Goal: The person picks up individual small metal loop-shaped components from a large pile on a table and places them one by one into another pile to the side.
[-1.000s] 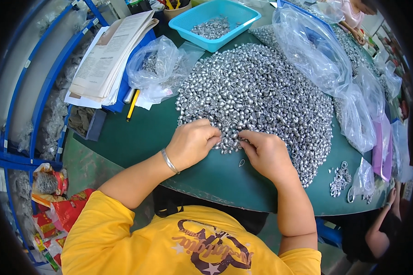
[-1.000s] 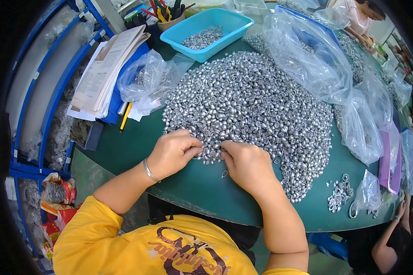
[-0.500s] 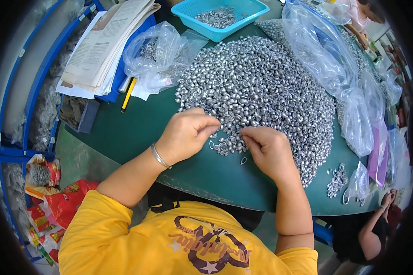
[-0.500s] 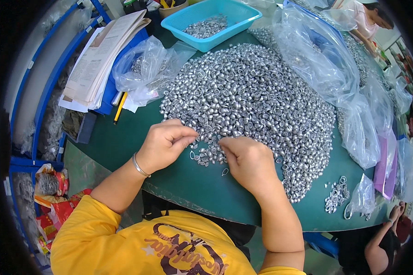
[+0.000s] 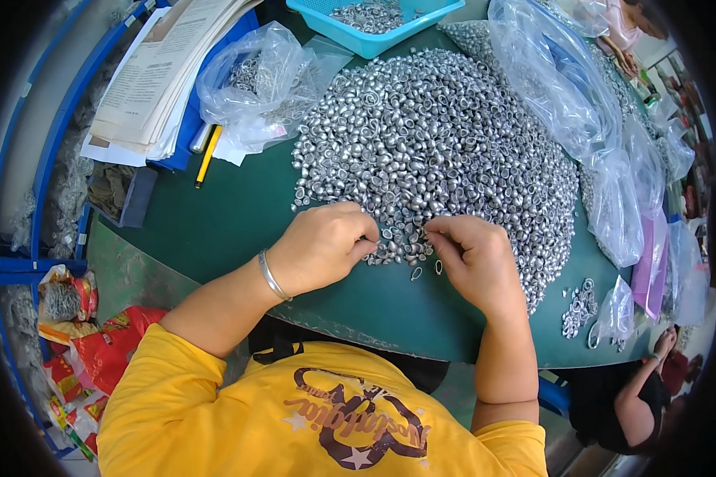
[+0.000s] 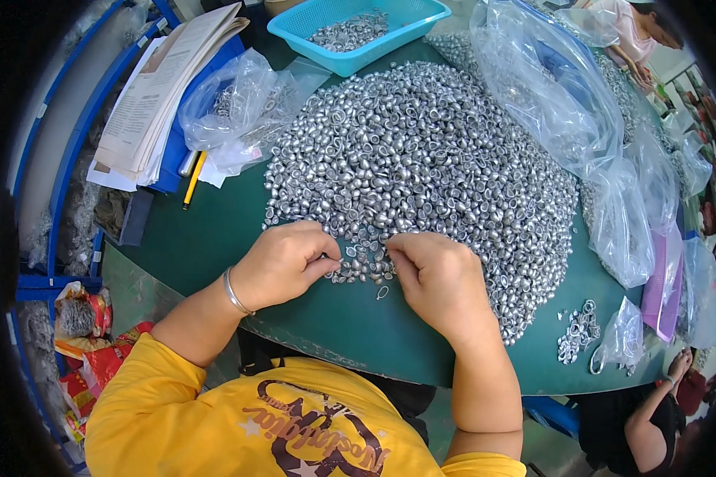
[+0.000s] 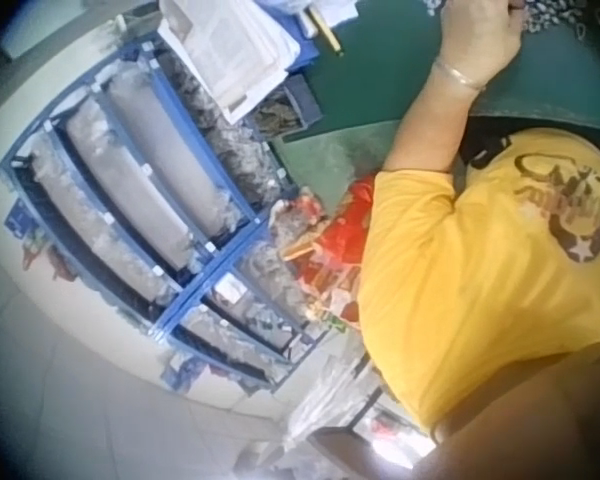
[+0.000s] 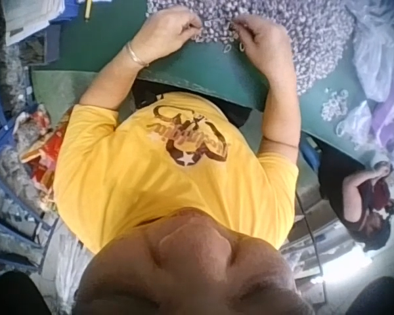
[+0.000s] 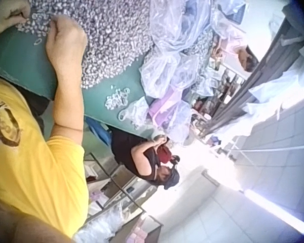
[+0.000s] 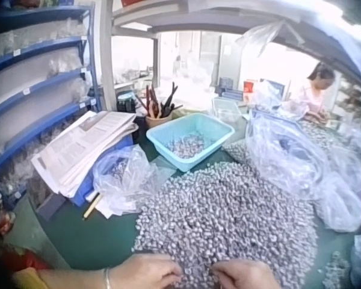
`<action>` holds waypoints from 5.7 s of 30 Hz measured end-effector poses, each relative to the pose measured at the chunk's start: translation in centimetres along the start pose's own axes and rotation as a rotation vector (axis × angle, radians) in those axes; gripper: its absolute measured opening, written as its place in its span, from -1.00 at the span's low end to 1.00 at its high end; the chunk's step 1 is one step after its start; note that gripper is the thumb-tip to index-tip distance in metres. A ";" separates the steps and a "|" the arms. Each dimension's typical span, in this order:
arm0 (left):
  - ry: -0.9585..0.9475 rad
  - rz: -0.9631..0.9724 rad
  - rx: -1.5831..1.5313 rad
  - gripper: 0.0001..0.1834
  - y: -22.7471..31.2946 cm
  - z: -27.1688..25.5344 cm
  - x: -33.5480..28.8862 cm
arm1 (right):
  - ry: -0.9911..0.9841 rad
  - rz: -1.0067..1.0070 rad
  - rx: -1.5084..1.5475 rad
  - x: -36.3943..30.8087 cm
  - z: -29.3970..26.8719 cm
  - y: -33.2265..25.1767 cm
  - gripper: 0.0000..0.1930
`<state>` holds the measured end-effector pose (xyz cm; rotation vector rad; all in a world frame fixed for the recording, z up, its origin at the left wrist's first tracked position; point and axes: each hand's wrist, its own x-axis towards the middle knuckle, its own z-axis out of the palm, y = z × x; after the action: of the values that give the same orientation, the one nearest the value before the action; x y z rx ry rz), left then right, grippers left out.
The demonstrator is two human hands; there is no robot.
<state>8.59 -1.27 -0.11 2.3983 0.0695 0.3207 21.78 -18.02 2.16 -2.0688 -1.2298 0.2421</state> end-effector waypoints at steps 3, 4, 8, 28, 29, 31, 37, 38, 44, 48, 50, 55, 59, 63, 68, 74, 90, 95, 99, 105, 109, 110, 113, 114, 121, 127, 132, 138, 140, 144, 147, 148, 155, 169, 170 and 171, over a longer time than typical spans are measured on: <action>-0.020 -0.102 -0.247 -0.91 -0.1 -0.2 0.2 | -0.060 -0.086 -0.076 -0.3 0.7 -0.1 -0.93; -0.022 -0.100 -0.243 -0.91 -0.1 -0.6 0.3 | -0.056 -0.087 -0.074 -0.3 0.8 -0.4 -0.93; -0.161 -0.652 -1.475 -0.89 -0.9 -1.7 0.4 | -0.083 -0.082 -0.207 -0.4 1.0 -0.9 -0.92; -0.261 -0.488 -2.004 -0.88 -2.7 -1.8 0.8 | -0.162 0.394 1.501 0.5 -0.5 0.8 -0.90; -0.271 -0.504 -1.900 -0.87 -2.6 -2.0 0.8 | -0.161 0.519 1.178 0.3 -0.4 0.1 -0.88; -0.128 -0.353 -1.223 -0.91 -1.1 -0.8 0.6 | -0.063 0.097 0.393 0.2 1.7 -0.4 -0.91; 0.010 0.035 0.035 -0.91 0.6 -0.1 0.8 | -0.052 -0.084 -0.151 -0.3 1.9 -0.9 -0.93; 0.016 0.047 0.059 -0.91 0.5 0.1 0.8 | -0.061 -0.075 -0.152 -0.3 1.7 -0.7 -0.93; 0.073 0.093 0.055 -0.90 0.8 0.4 0.9 | -0.072 -0.080 -0.157 -0.4 0.8 -0.5 -0.94; 0.056 0.126 0.127 -0.89 0.7 1.0 0.9 | -0.086 -0.103 -0.206 -0.4 1.0 -0.6 -0.95; 0.036 0.144 0.168 -0.89 0.9 0.7 1.1 | -0.060 -0.099 -0.213 -0.4 0.9 -0.4 -0.95; 0.117 0.078 -0.137 -0.94 0.4 0.4 1.5 | -0.049 -0.091 -0.124 -0.3 0.1 -0.3 -0.95; 0.163 -0.186 -0.513 -0.91 0.3 0.2 1.6 | -0.132 -0.108 -0.138 -0.4 0.4 -0.8 -0.94; -0.213 -0.713 -1.669 -0.92 -0.2 -0.9 1.6 | -0.121 -0.069 -0.078 -0.2 0.8 -0.5 -0.94; -0.250 -0.751 -1.740 -0.89 -0.3 -1.1 1.7 | -0.157 -0.039 0.010 -0.2 0.6 0.1 -0.93; -0.340 -0.677 -1.873 -0.84 -1.0 -0.8 1.6 | -0.127 -0.133 -0.159 -0.5 0.9 -0.9 -0.93; 0.076 0.060 -0.007 -0.93 1.3 1.7 1.8 | -0.235 0.445 1.587 0.4 -0.5 1.6 -0.82; 0.061 0.036 0.112 -0.91 1.6 2.0 1.5 | -0.320 0.531 1.761 0.7 -0.4 2.2 -0.80; 0.130 0.087 -0.002 -0.93 1.6 1.2 1.9 | -0.329 0.516 1.801 0.6 -0.5 2.5 -0.78; 0.062 0.108 0.080 -0.92 1.3 1.3 1.4 | -0.381 0.444 1.832 0.6 -0.5 2.7 -0.79; 0.011 0.109 0.114 -0.90 1.4 1.3 1.3 | -0.398 0.357 1.836 0.6 -0.5 2.6 -0.79; 0.014 0.111 0.114 -0.90 1.4 1.2 1.3 | -0.381 0.339 1.837 0.5 -0.4 2.6 -0.79; 0.022 0.108 0.111 -0.91 1.5 1.1 1.2 | -0.355 0.309 1.810 0.6 -0.5 2.3 -0.79; 0.033 0.098 0.100 -0.92 1.4 1.1 1.1 | -0.345 0.299 1.786 0.6 -0.5 2.2 -0.79; 0.043 -0.161 -0.736 -0.89 1.2 1.1 1.4 | -0.270 0.240 1.707 0.3 -0.2 1.9 -0.82; -0.183 -0.484 -1.679 -0.90 0.3 -0.2 1.6 | -0.248 0.209 1.664 0.4 0.1 1.5 -0.83; -0.141 -0.516 -1.746 -0.90 -0.1 -0.7 1.9 | -0.363 0.528 1.535 1.2 -0.1 0.0 -0.85; -0.085 -0.507 -1.846 -0.84 -0.7 -0.7 1.6 | -0.026 0.284 1.195 13.5 -2.6 -2.3 -0.84; -0.044 -0.476 -1.908 -0.84 -1.2 -0.6 1.3 | 0.294 0.254 1.163 17.0 -2.8 -3.7 -0.80; -0.034 -0.482 -1.934 -0.85 -0.7 -1.0 1.5 | 0.316 0.364 1.222 15.5 -4.1 -2.1 -0.76; -0.049 -0.468 -1.944 -0.86 -0.8 -0.9 1.5 | 0.128 0.386 1.131 10.8 -3.8 -0.3 -0.75; -0.039 -0.476 -1.947 -0.86 -0.8 -1.0 1.3 | 0.118 0.402 1.135 9.5 -3.4 -0.3 -0.75; -0.071 -0.500 -1.914 -0.87 -0.6 -0.6 1.2 | -0.018 0.233 0.385 1.1 -3.1 1.1 -0.89; -0.098 -0.617 -1.861 -0.88 -0.6 0.1 1.3 | -0.153 -0.203 -0.148 -0.7 -0.1 0.6 -0.93; -0.109 -0.615 -1.867 -0.88 -0.4 0.0 1.4 | -0.108 -0.210 -0.137 -0.6 0.0 0.7 -0.93; -0.101 -0.640 -1.881 -0.88 -0.2 0.1 1.3 | -0.071 -0.224 -0.071 -0.8 0.3 1.0 -0.95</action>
<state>9.85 -1.01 -0.03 0.4522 0.3068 -0.0929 21.92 -18.80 1.14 -1.9748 -1.5198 0.1706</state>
